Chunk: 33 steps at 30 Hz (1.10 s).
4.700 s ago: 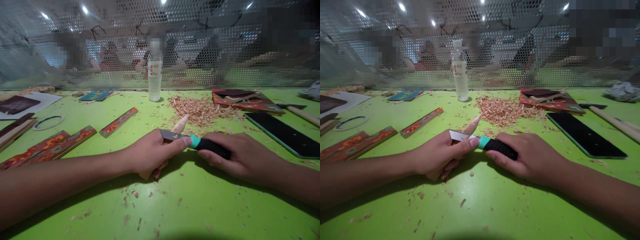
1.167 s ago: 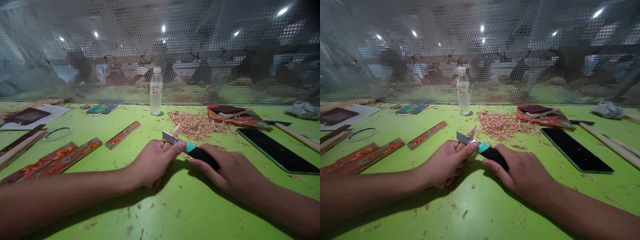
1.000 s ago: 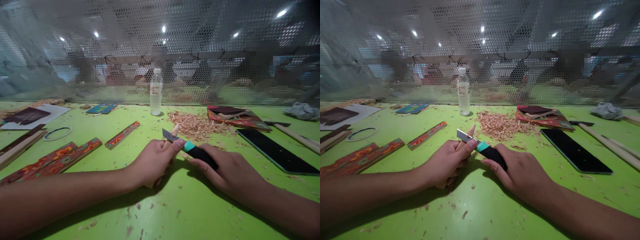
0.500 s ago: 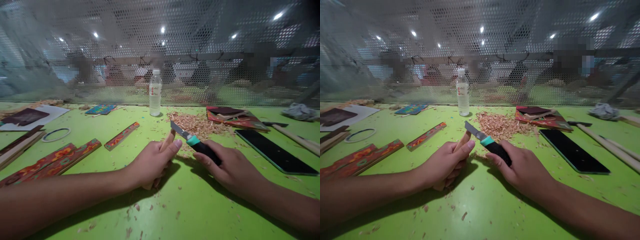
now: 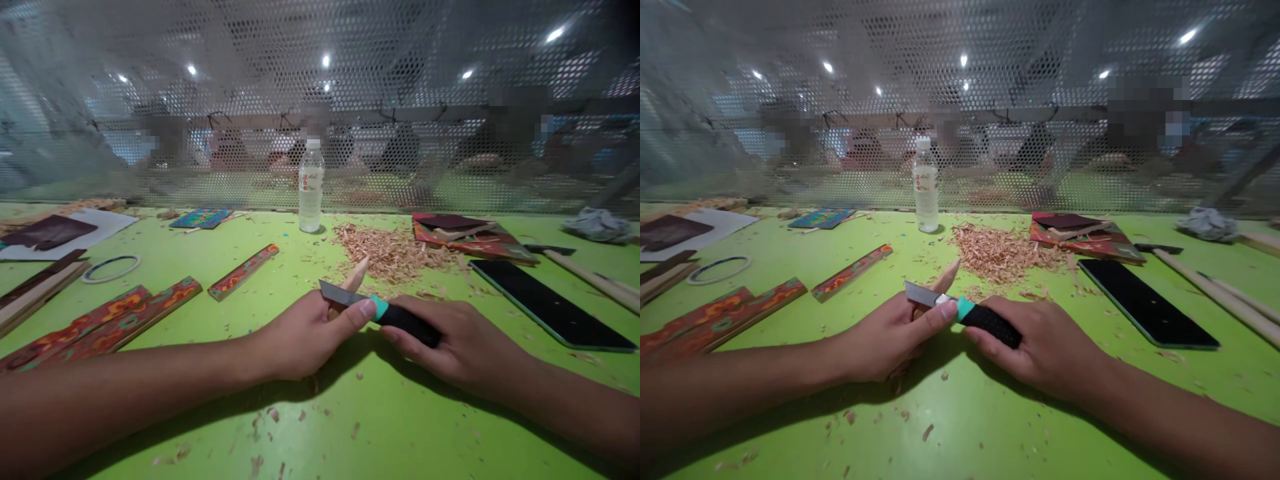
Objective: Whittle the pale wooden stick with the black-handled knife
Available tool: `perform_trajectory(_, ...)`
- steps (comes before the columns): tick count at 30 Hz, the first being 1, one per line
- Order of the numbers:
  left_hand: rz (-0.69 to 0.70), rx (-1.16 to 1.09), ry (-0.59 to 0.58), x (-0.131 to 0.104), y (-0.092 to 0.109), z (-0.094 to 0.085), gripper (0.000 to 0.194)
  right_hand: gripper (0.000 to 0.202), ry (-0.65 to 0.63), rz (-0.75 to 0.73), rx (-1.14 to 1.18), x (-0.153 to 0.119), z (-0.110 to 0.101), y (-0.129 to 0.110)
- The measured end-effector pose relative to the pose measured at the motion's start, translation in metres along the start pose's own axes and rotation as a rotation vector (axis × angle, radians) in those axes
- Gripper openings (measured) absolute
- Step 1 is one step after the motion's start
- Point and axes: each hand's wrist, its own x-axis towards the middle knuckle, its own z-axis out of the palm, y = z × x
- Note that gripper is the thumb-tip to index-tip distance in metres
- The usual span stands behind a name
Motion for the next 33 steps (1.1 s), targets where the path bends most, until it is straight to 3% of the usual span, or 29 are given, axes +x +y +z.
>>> perform_trajectory(10,-0.151,0.000,0.005,0.000,0.000,0.000,0.038,0.035,0.122,-0.027,-0.125,-0.004,0.007,0.003)
perform_trajectory(15,-0.187,-0.007,0.017,0.003,-0.008,0.001,0.048,0.040,0.151,0.077,-0.107,-0.002,0.006,0.005)
perform_trajectory(21,-0.153,0.027,-0.010,0.001,-0.005,0.000,0.044,0.036,0.060,0.015,-0.043,0.001,0.002,0.004)
perform_trajectory(27,-0.013,0.075,-0.022,0.001,0.002,-0.002,0.028,0.035,-0.028,-0.015,0.007,0.000,-0.001,0.003)
perform_trajectory(33,-0.070,0.094,-0.012,0.001,-0.004,-0.002,0.046,0.035,0.056,0.042,-0.016,0.001,-0.002,0.001)
